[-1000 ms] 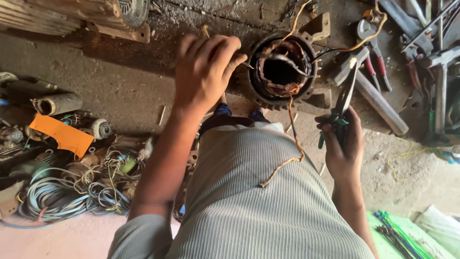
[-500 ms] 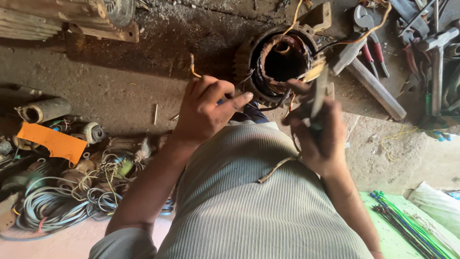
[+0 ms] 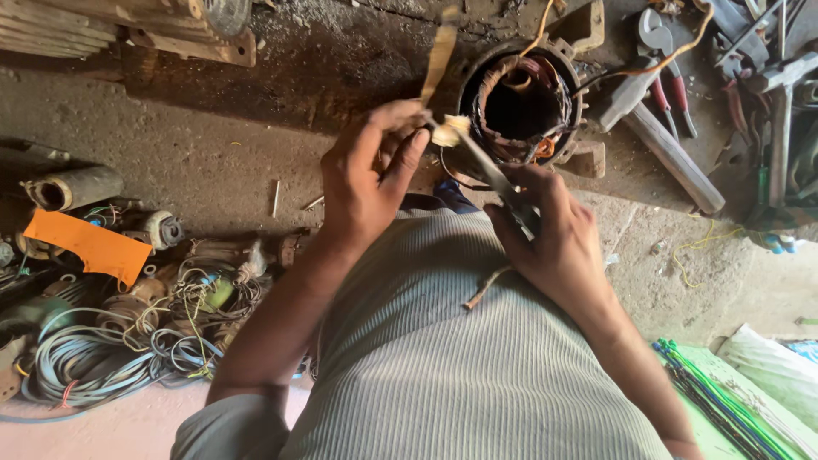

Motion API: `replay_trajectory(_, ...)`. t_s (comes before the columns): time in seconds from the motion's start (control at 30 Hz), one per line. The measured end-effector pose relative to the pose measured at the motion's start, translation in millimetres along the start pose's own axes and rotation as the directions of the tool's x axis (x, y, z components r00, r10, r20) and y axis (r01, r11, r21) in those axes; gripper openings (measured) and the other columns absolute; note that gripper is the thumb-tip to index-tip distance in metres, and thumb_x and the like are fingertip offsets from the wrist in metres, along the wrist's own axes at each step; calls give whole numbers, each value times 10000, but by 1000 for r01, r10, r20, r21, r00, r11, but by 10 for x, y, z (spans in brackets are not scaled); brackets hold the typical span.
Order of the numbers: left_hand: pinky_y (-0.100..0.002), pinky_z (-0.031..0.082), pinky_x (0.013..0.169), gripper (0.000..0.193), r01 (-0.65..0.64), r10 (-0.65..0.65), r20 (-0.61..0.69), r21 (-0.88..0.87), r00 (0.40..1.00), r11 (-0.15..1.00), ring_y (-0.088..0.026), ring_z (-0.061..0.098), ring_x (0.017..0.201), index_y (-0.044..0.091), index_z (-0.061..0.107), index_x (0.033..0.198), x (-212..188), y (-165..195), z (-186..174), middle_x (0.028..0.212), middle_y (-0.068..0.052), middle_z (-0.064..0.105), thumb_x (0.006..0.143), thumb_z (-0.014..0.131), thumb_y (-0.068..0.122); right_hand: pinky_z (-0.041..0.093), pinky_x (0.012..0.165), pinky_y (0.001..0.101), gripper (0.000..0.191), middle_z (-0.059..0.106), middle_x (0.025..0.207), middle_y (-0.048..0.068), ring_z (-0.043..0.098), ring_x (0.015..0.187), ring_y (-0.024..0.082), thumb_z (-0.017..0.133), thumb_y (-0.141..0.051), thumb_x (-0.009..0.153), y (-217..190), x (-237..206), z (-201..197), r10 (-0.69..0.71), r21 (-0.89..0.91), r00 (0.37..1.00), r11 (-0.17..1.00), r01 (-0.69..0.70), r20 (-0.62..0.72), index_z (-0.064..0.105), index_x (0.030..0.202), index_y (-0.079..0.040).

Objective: The person uses pliers to pull and cut copper windings from a motor stator. They repeatedly grip, pull, and cut the wires, gradually removing the coils from the stator slots.

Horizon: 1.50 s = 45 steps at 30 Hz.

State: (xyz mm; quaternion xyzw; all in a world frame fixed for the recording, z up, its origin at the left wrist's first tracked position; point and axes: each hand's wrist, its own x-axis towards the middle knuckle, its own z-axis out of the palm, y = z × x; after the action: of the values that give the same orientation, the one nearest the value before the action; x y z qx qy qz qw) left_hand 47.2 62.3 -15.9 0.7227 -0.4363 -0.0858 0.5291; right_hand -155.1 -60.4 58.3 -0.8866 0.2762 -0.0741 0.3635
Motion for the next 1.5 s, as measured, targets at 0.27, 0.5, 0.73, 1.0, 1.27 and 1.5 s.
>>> replay_trajectory(0.27,-345,585,976,254,-147,199,206,-245,958,958,-205,666,1167,64,587,1359,142,237,202,1299,-89,640,1116,573,137,625,747,301,493,714,1058,142,754,905,207,818,-36,969,6,177,-92,-106,66,970,990,123,-220,446,1293,-20)
replay_trajectory(0.5,-322,535,779,162,-140,140,-88,1,986,990,-159,603,960,138,604,1225,80,227,251,1136,-41,647,1070,624,181,582,763,244,485,637,1092,105,651,894,131,781,67,1114,190,414,-358,46,493,928,856,154,-370,363,1334,-42)
replay_trajectory(0.73,-339,451,710,228,-306,311,172,-52,935,951,-149,539,831,151,629,988,-134,76,431,909,-32,615,946,788,310,634,812,283,479,610,1204,112,688,987,169,711,143,1101,234,485,-415,-50,390,925,897,208,-378,351,1352,-49)
replay_trajectory(1.0,-249,434,621,371,493,-518,213,-715,829,496,-76,498,667,34,686,1130,-466,-650,197,919,-59,693,1131,488,347,649,782,303,516,612,1180,126,693,929,183,700,210,1088,287,658,-430,-7,429,915,882,196,-404,369,1397,-37)
replay_trajectory(1.27,-282,557,688,325,359,-441,116,-776,890,519,-155,688,799,16,669,1216,-364,-477,107,965,-111,746,1116,534,294,580,765,303,447,627,1256,164,652,934,161,587,183,1116,437,210,-511,87,551,907,817,171,-411,367,1421,-61)
replay_trajectory(1.5,-300,603,806,205,188,-134,398,-101,908,977,-174,741,912,55,697,1100,-234,-56,-127,1030,-83,764,1084,648,254,603,933,332,582,664,1246,160,693,1044,209,504,123,1004,728,-371,-628,308,823,932,567,-20,-190,366,1555,-9)
